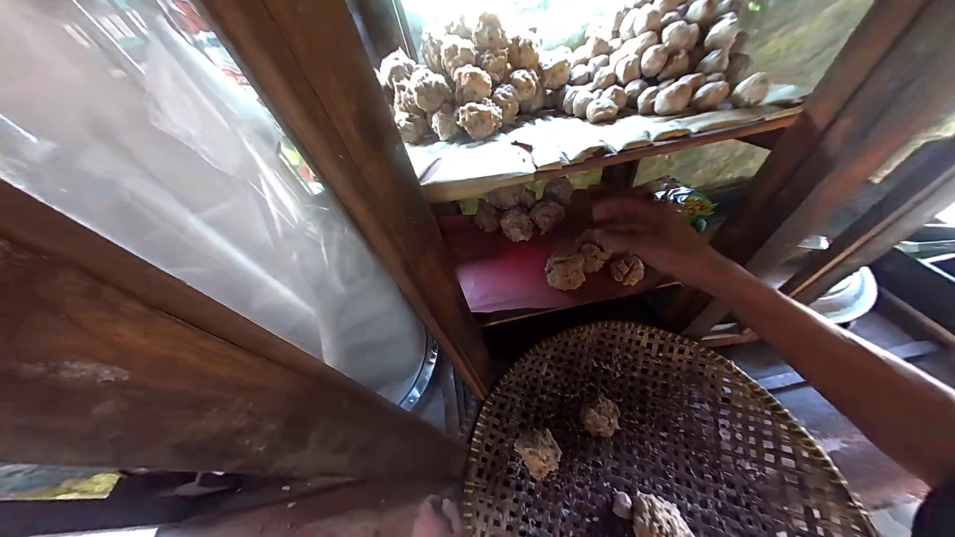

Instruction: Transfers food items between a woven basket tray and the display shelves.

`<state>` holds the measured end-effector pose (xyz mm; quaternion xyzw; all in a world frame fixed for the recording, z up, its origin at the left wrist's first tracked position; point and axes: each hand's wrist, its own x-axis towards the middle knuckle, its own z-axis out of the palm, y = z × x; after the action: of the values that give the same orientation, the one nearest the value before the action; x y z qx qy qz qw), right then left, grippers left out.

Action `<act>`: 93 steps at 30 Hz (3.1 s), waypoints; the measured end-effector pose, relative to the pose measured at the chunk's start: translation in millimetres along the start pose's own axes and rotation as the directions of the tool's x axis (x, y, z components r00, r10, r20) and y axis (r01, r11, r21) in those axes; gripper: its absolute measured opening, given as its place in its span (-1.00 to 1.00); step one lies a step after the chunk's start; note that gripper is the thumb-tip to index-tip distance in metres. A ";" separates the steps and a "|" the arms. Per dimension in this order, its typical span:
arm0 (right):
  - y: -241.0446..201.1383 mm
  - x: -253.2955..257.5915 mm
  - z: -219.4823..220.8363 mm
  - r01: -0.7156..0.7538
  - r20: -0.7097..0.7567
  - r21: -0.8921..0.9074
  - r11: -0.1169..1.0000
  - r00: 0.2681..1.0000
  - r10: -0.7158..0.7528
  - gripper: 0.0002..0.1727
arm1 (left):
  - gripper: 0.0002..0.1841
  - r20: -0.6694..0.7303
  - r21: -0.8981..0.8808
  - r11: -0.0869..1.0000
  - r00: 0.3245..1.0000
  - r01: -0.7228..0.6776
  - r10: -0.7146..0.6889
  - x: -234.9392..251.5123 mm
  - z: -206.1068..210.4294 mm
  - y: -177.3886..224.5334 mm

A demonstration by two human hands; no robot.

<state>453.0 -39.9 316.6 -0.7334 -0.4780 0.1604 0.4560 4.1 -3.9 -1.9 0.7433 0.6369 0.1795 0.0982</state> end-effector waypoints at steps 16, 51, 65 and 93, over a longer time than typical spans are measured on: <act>143.9 -390.6 75.2 -0.402 0.339 -0.622 0.672 0.636 0.694 0.07 | -0.66 0.077 0.036 0.996 0.994 0.081 -0.084 1.9 -12.4 15.9; 127.5 -349.7 143.4 -0.357 0.187 -0.460 0.813 0.856 0.481 -0.05 | -0.68 0.007 0.000 0.999 0.999 0.036 -0.036 0.5 -4.4 7.9; 135.5 -353.5 148.5 -0.387 0.145 -0.452 0.804 0.857 0.494 -0.03 | -0.69 -0.023 0.008 1.000 0.999 0.025 -0.025 -1.1 -1.5 6.0; 119.8 -301.4 104.5 -0.846 0.574 0.422 0.326 0.528 0.627 -0.54 | -0.64 0.032 -0.012 0.999 0.999 0.036 -0.036 5.2 -7.7 12.5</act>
<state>301.2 -256.7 102.0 -0.6202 -0.0581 0.6210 0.4758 13.2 -1.5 10.6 0.7337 0.6475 0.1700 0.1164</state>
